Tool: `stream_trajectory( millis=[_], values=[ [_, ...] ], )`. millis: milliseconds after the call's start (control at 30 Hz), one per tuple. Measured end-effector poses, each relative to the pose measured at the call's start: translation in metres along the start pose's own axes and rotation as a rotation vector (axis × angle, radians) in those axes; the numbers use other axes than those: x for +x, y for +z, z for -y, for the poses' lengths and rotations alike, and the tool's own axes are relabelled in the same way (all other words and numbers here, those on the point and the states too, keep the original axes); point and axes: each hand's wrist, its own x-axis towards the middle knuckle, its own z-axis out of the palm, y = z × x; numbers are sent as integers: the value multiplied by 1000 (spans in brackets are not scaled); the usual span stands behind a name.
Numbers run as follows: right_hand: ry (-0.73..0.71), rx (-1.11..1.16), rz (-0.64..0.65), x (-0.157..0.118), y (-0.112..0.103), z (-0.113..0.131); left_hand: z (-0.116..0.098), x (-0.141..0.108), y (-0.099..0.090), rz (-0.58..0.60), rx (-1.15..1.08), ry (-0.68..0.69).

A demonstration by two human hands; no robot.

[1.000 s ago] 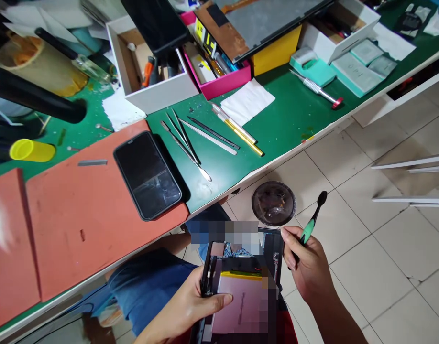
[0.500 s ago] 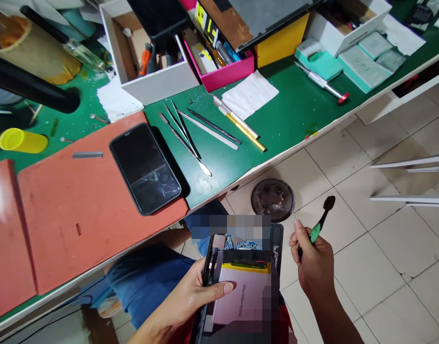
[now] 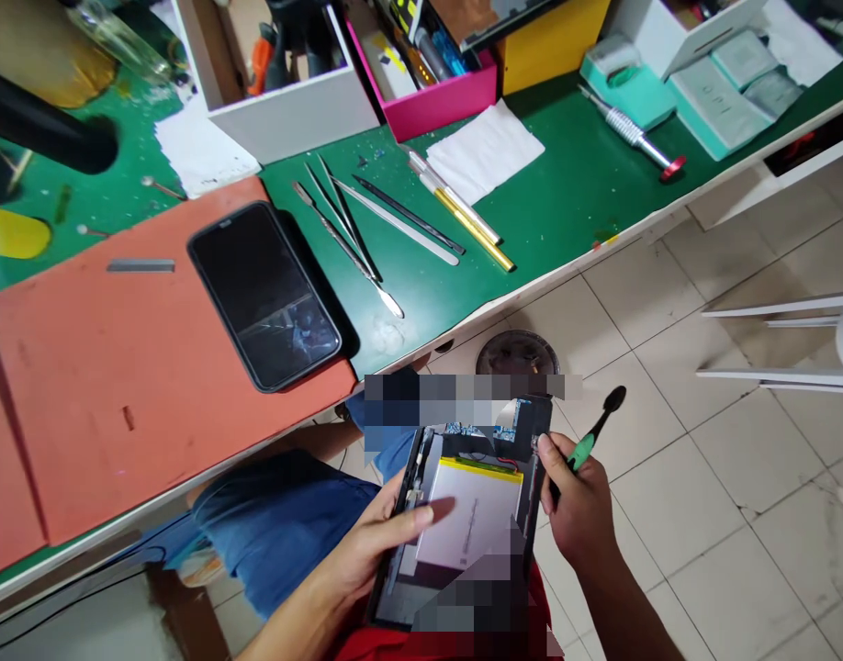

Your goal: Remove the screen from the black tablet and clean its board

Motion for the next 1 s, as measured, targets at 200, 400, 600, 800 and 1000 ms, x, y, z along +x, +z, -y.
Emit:
stream_trajectory(
  millis=[200,400,600,800,1000],
  values=[
    [-528,-707,-184,-1,-23,26,7,9,6,-31,42,-52],
    [-920,-1333,94,14,-13,50,2,9,20,7,24,-176],
    [-880,-1336,8,31,-18,60,2,5,18,41,41,-195],
    [-910,-1369,-53,30,-16,58,0,11,15,23,43,-200],
    [-967,-1394,-94,27,-19,59,3,10,9,-14,50,-222]
  ],
)
